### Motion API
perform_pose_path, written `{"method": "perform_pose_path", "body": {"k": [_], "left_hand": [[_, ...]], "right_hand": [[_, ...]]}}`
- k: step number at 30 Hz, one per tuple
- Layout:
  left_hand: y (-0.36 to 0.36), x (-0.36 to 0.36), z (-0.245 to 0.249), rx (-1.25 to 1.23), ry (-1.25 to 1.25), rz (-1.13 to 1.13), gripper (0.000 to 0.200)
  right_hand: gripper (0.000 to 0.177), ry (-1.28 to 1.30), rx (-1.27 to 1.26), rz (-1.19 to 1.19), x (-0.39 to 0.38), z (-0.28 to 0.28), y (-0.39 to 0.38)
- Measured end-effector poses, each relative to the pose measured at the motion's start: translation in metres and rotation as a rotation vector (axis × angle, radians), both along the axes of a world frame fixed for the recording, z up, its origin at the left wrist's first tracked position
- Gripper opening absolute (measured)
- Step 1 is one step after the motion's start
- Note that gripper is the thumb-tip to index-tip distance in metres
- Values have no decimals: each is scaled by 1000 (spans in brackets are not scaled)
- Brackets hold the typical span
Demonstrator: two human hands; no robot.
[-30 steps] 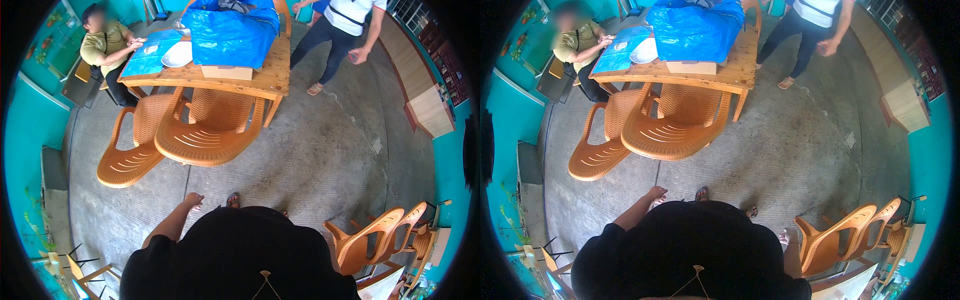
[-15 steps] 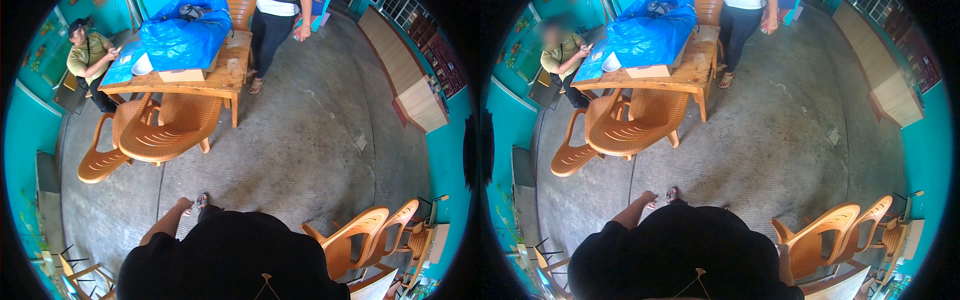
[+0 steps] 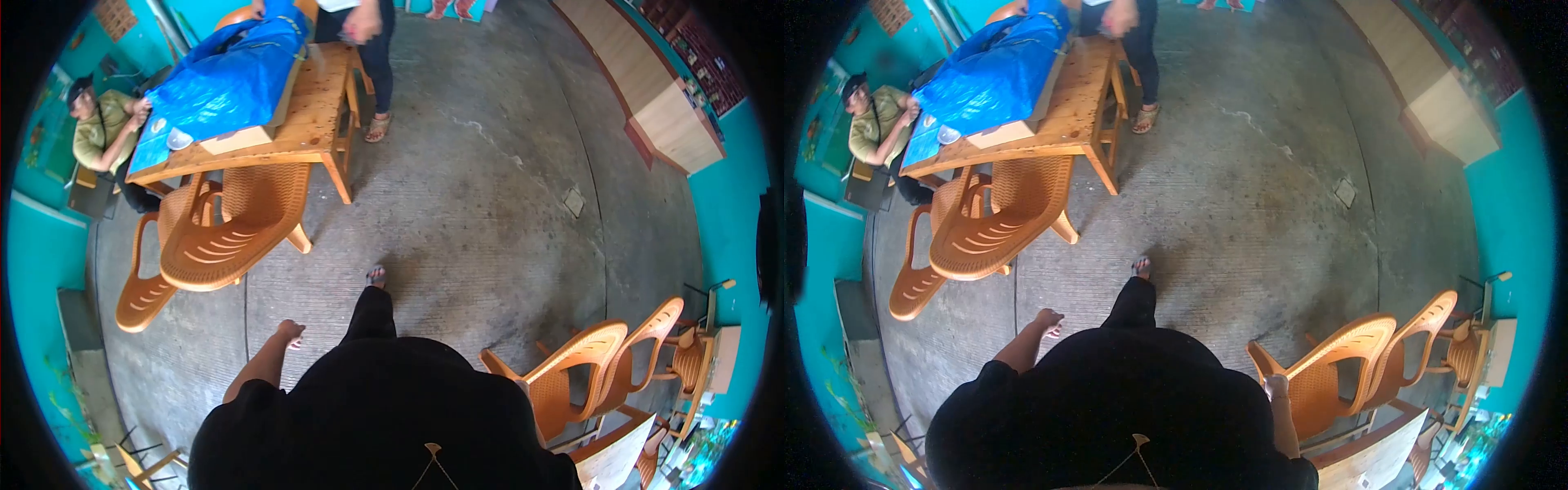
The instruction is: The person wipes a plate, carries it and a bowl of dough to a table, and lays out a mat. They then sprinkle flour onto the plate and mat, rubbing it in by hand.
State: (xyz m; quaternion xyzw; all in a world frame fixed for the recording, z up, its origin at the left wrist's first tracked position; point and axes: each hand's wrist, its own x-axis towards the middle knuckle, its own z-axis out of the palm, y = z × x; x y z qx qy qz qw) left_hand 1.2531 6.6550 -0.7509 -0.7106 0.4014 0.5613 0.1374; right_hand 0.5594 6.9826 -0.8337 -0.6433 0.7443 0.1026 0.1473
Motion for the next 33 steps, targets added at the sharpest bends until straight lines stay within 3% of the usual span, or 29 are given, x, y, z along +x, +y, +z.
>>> {"method": "perform_pose_path", "body": {"k": [1, 3, 4, 6, 7, 8, 10, 12, 13, 14, 15, 16, 18, 20, 24, 26, 29, 30, 31, 33], "left_hand": [[-8, -5, 2, 10, -1, -19, 38], [-27, -16, 18, 72, -158, 252, 37], [-39, -24, 25, 76, -155, 233, 37], [-70, -46, 42, 113, -167, 92, 34], [-90, -62, 54, 104, -163, 57, 34], [-115, -78, 59, 106, -159, 31, 34], [-166, -104, 70, 81, -144, -153, 31], [-226, -122, 47, -4, -83, -84, 28], [-261, -87, -46, -185, 40, -590, 26], [-300, -103, -49, -302, 44, -590, 21], [-329, -162, 35, -131, -38, -159, 17], [-364, -160, 8, -52, 171, 29, 25], [-407, -214, 67, -208, 78, -54, 26], [-444, -232, 55, -328, 55, -135, 29], [-458, -295, 79, -373, -12, -158, 30], [-452, -319, 73, -265, 40, 16, 32], [-412, -336, 47, -241, 53, -17, 31], [-396, -347, 50, -90, 170, 112, 28], [-370, -357, 52, -131, 153, 143, 29], [-333, -363, 44, -84, 110, 38, 28]], "right_hand": [[18, -57, -21, 30, 2, 5, -9], [17, -129, -57, 38, -1, 4, -18], [17, -125, -53, 18, -8, -4, -17], [17, -143, 133, -388, -15, -10, -21], [19, -57, 3, -42, -20, 3, -28], [19, -51, 6, -68, -18, 24, -42], [24, -534, 103, -1300, 1, 66, -80], [21, -495, 178, -1450, 10, 116, -132], [21, -529, 161, -1509, 9, 122, -143], [21, -555, 154, -1550, 7, 127, -152], [21, -582, 145, -1585, 6, 127, -160], [21, -613, 133, -1616, 4, 129, -170], [21, -663, 124, -1659, -2, 127, -181], [21, -695, 126, -1700, -15, 120, -181], [22, -731, 180, -1718, -57, 107, -187], [22, -736, 222, -1709, -97, 100, -191], [23, -745, 296, -1677, -170, 95, -211], [24, -739, 309, -1661, -202, 95, -223], [24, -731, 319, -1649, -233, 94, -237], [25, -718, 318, -1637, -296, 99, -277]]}}
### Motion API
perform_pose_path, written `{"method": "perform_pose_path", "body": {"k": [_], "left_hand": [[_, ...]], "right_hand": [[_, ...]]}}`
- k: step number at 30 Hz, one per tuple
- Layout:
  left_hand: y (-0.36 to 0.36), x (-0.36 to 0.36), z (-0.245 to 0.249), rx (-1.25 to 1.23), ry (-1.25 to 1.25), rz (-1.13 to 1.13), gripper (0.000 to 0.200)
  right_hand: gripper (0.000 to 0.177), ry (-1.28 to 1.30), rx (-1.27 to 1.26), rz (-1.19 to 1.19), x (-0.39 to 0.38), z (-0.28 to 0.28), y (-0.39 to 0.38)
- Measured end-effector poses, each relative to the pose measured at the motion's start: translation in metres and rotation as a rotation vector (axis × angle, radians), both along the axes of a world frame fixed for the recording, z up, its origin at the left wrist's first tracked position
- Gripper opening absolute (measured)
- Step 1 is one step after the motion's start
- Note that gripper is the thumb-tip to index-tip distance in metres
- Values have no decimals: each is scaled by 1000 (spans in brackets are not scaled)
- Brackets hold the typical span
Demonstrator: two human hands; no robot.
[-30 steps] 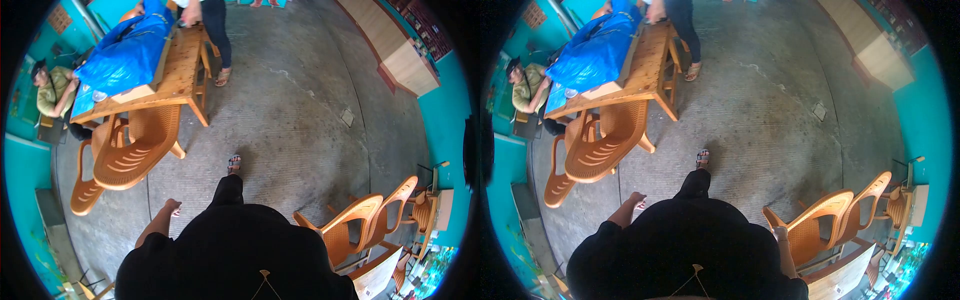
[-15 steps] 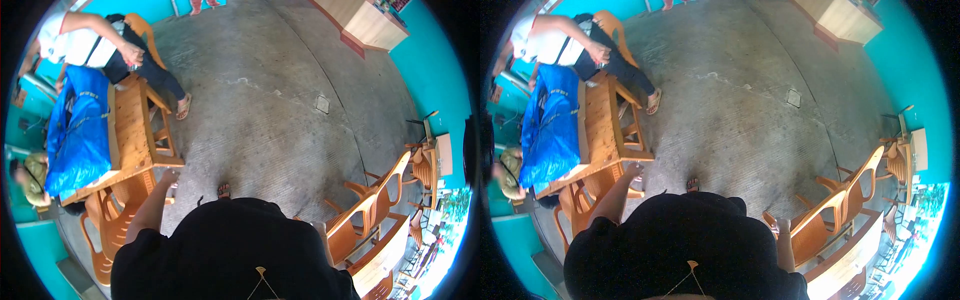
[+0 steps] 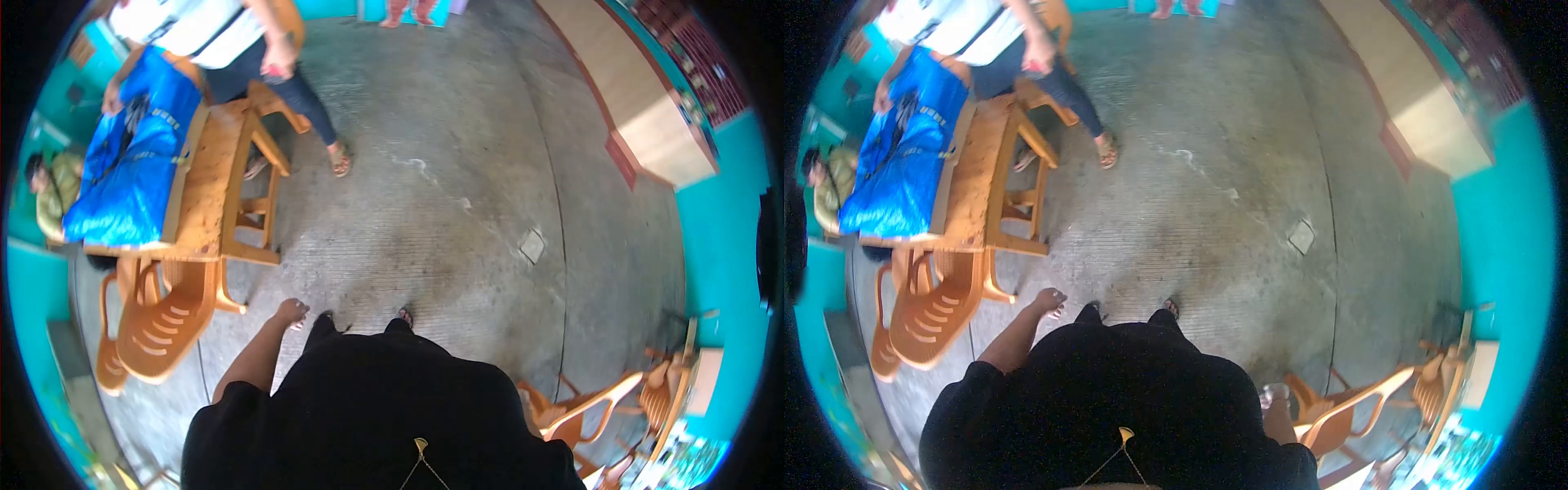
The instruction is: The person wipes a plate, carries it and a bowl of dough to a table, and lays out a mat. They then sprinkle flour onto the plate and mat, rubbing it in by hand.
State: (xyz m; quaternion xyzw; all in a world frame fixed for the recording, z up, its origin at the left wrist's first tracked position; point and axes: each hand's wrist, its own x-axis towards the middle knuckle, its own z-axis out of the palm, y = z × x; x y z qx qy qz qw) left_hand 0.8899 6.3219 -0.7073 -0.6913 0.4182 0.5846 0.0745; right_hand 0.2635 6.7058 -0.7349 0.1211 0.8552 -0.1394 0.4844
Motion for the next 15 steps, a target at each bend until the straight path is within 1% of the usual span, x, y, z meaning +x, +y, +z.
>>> {"method": "perform_pose_path", "body": {"k": [1, 2, 3, 4, 5, 6, 7, 8, 9, 11, 12, 13, 14, 15], "left_hand": [[20, -6, 8, 29, -76, -38, 27], [40, 3, -2, 31, -79, 25, 27], [62, 16, -21, -46, -115, -199, 25], [85, 29, -35, -121, -155, -419, 24], [103, 38, -41, -121, -165, -349, 24], [115, 47, -44, -90, -225, -416, 23], [125, 56, -46, -55, -283, -489, 24], [135, 61, -32, -69, -347, -528, 24], [143, 66, -23, -66, -350, -481, 24], [167, 82, -11, -26, -385, -406, 24], [194, 107, -70, -2, -227, 146, 24], [211, 113, -66, 0, -231, 176, 24], [224, 113, -57, -117, -308, -137, 24], [241, 120, -59, -228, -382, -457, 25]], "right_hand": [[25, 17, -7, 13, -35, 4, -27], [24, 84, -60, -5, -58, 23, -68], [24, 148, -119, -16, -81, 44, -113], [28, 169, -174, 25, -104, 50, -149], [33, 185, -236, 62, -116, 56, -188], [33, 174, -254, 123, -116, 62, -223], [33, 213, -318, 192, -107, 81, -259], [33, 252, -382, 257, -95, 93, -290], [33, 243, -394, 302, -78, 96, -313], [21, 217, -509, 483, -41, 100, -339], [29, 109, -454, 502, -22, 95, -348], [29, 98, -458, 530, 0, 87, -349], [34, 98, -412, 627, 23, 76, -344], [41, 96, -365, 720, 42, 65, -336]]}}
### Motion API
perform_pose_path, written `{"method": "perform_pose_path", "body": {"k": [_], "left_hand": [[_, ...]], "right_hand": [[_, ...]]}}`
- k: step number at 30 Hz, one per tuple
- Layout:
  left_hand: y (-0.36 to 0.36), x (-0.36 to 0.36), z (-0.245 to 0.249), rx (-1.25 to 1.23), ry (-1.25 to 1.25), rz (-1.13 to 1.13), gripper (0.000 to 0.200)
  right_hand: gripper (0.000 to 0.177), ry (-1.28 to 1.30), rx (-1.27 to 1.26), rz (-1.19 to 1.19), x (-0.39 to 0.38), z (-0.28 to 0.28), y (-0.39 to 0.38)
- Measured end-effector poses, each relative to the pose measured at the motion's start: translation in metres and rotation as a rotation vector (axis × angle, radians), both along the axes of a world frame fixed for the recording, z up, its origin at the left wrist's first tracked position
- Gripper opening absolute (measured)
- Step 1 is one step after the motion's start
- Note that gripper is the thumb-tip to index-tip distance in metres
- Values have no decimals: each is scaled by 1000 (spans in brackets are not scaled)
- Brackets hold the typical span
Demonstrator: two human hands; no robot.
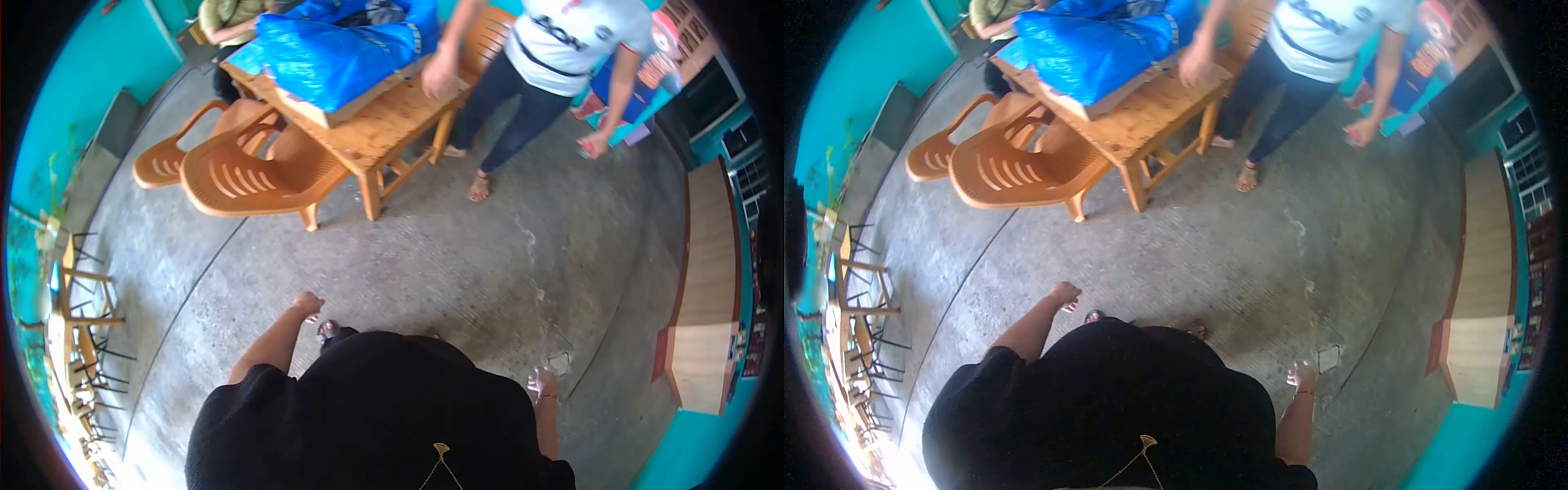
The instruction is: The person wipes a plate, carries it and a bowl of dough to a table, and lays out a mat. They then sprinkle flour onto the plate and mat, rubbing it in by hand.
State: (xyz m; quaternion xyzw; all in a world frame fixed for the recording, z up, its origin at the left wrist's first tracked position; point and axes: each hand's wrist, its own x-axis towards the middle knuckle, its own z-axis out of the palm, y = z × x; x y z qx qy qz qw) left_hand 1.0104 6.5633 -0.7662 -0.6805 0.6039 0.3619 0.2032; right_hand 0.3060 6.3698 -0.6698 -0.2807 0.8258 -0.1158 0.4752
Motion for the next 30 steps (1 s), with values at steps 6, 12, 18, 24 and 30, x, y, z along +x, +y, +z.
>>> {"method": "perform_pose_path", "body": {"k": [6, 12, 18, 24, 30], "left_hand": [[134, 64, 22, 18, 33, -34, 21], [303, 139, 65, 52, 132, 1852, 23], [391, 154, 48, 85, 188, 2097, 28], [341, 121, 24, 40, 422, 1692, 26], [329, 131, 5, -176, 91, 279, 25]], "right_hand": [[39, -51, 367, 233, 87, -49, 89], [30, 29, 391, 299, 163, -63, 125], [21, 116, 275, 482, 274, -13, 87], [17, 187, 219, 635, 368, 42, 42], [16, 176, 211, 713, 440, 51, -6]]}}
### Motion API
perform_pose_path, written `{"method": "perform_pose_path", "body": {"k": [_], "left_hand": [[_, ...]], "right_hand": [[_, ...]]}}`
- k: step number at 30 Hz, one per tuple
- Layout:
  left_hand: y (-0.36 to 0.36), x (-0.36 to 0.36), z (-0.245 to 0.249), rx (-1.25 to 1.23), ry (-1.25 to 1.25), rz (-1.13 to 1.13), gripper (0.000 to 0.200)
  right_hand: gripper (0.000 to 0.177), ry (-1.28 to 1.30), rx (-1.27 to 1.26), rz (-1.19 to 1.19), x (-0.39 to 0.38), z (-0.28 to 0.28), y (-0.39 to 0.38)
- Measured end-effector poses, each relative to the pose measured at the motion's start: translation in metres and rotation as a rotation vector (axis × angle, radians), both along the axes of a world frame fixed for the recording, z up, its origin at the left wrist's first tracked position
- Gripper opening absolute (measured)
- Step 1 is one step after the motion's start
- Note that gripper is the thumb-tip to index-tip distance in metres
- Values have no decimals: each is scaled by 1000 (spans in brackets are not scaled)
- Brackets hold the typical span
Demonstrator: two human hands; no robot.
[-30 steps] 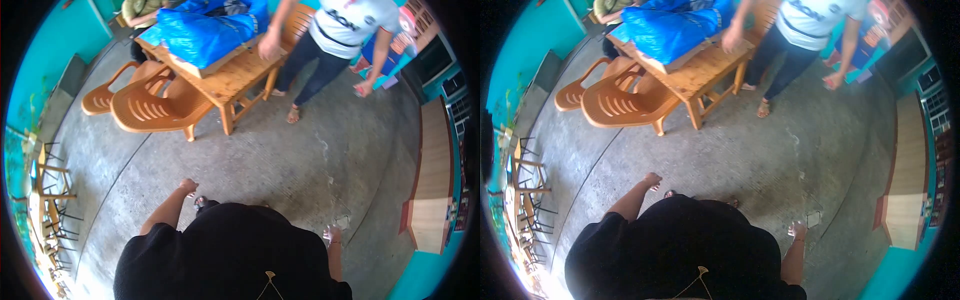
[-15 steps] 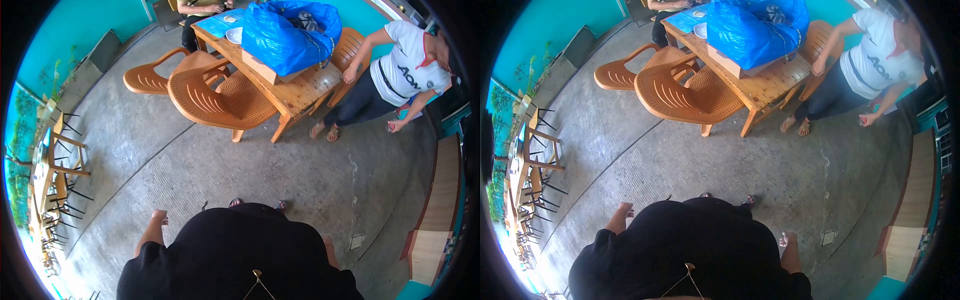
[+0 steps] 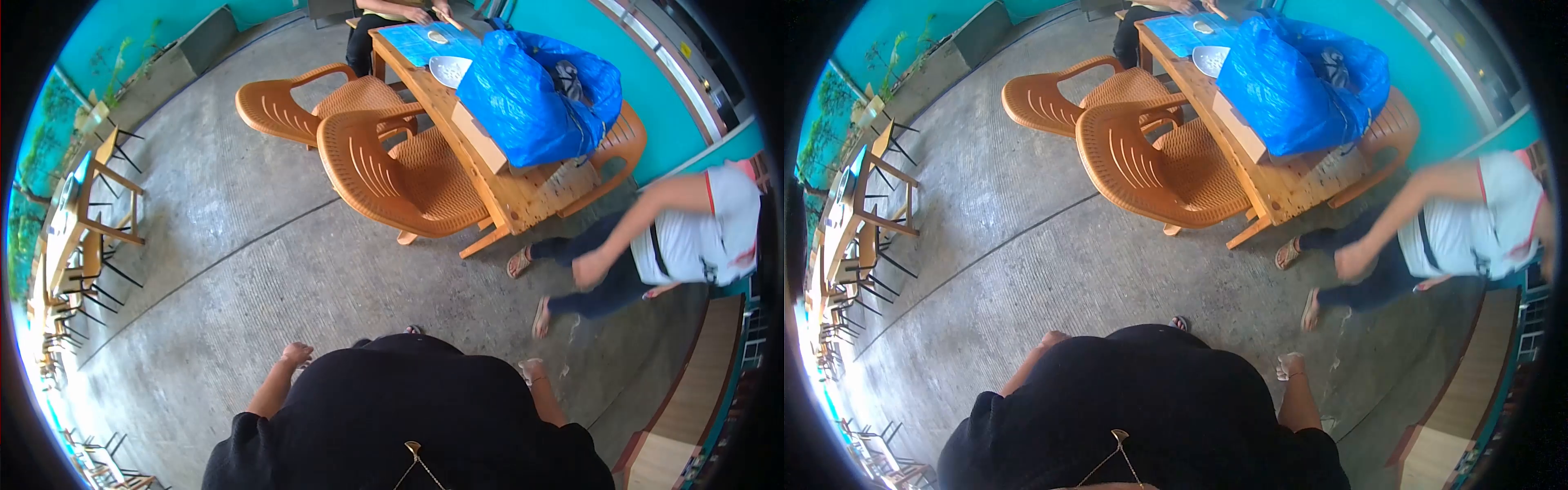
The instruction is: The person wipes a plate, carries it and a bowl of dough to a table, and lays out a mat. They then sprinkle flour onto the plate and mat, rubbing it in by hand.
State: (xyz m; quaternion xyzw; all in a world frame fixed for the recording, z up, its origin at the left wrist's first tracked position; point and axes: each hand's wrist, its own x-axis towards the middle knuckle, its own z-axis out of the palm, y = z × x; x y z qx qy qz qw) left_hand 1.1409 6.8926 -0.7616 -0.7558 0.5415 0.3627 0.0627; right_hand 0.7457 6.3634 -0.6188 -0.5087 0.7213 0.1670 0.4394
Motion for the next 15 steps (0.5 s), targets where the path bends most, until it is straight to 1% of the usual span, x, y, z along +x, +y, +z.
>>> {"method": "perform_pose_path", "body": {"k": [2, 3, 4, 5, 6, 7, 8, 9, 10, 12, 13, 15], "left_hand": [[1, 8, 33, 151, 263, 503, 24], [15, 3, 13, 65, 500, 1272, 25], [22, 7, 15, 68, 497, 1268, 25], [27, 15, 19, 181, 506, 1294, 27], [33, 19, 21, 294, 516, 1317, 29], [64, 24, -36, 366, 394, 986, 30], [92, 30, -86, 422, 213, 616, 32], [112, 37, -123, 430, 37, 304, 33], [109, 56, -106, 460, 61, 249, 34], [98, 94, -59, 513, 111, 142, 34], [112, 123, -74, 509, 164, 159, 39], [127, 183, -79, 441, 659, 1461, 43]], "right_hand": [[16, 7, 43, 51, 17, -13, -22], [16, 8, 91, 89, 24, -24, -30], [16, 7, 94, 84, 20, -52, -48], [17, -89, 245, -48, 6, -92, -76], [18, -183, 392, -180, 3, -112, -89], [18, -186, 390, -185, 20, -106, -90], [19, -133, 399, -201, 44, -98, -90], [20, -82, 410, -223, 63, -88, -80], [20, -94, 409, -238, 82, -76, -60], [18, -28, 132, -39, 129, -34, -8], [18, -28, 137, -48, 132, -44, 4], [23, -154, 161, -135, 136, -71, 38]]}}
